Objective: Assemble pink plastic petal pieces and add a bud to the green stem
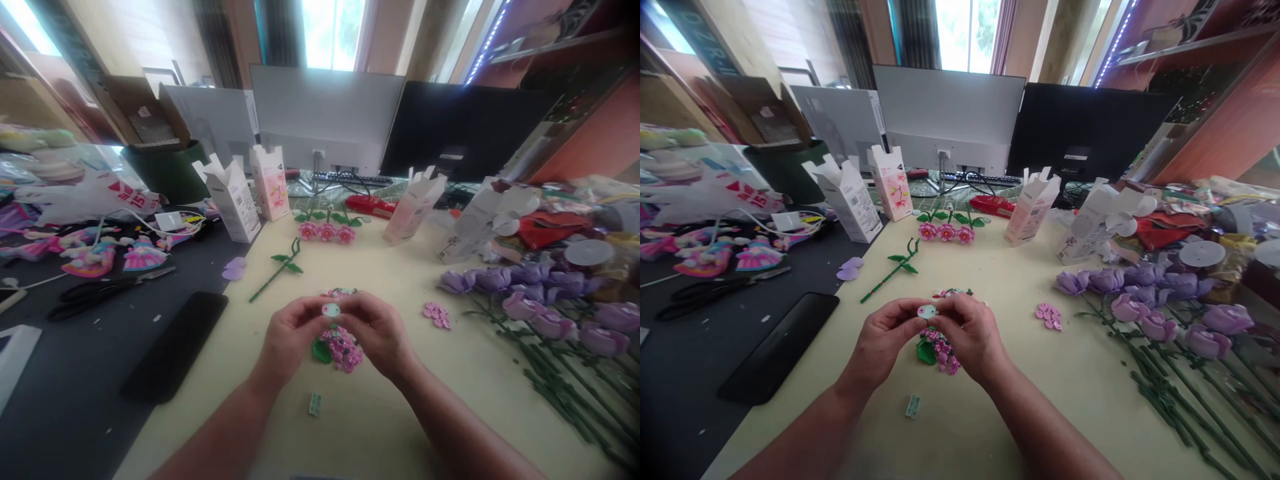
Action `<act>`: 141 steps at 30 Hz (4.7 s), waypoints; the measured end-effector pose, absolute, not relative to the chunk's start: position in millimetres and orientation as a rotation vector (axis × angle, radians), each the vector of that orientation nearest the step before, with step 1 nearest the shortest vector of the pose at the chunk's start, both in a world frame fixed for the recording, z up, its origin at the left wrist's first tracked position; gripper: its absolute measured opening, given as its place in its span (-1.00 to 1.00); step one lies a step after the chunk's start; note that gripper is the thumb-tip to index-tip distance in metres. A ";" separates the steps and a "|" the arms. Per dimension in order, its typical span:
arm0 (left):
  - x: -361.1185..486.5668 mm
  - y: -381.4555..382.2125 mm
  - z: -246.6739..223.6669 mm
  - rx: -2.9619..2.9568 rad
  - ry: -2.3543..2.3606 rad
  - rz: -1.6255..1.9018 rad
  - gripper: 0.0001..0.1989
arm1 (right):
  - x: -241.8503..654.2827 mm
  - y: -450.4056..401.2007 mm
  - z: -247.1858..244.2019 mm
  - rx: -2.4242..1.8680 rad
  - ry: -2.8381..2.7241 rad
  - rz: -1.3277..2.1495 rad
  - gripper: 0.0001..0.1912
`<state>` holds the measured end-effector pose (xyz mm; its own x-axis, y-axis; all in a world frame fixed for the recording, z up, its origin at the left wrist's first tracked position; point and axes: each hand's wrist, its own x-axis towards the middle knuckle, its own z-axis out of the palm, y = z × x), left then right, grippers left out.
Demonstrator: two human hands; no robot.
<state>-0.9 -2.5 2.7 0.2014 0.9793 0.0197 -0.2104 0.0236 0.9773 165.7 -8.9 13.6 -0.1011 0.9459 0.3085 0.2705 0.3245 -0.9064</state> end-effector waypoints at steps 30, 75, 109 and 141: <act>-4.2 16.6 -14.7 0.813 0.854 1.286 -0.86 | 138.7 -45.1 11.2 -1.283 -2.911 0.648 -0.67; 2.3 4.8 -8.7 1.040 0.860 1.060 -0.74 | 163.7 -8.6 16.3 -1.142 -1.381 0.954 -0.91; 1.6 3.0 -8.0 1.098 0.831 1.068 -0.77 | 164.6 -7.0 11.4 -1.123 -1.574 0.837 -0.89; 0.5 4.1 -4.5 1.141 0.951 1.130 -0.82 | 167.6 -8.0 9.7 -1.259 -1.829 0.513 -0.87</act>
<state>0.5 4.1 -4.5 0.1914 0.9815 -0.0097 -0.1773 0.0443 0.9832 167.6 -8.0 9.7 -0.1467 0.9027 0.4045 0.5608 0.4128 -0.7177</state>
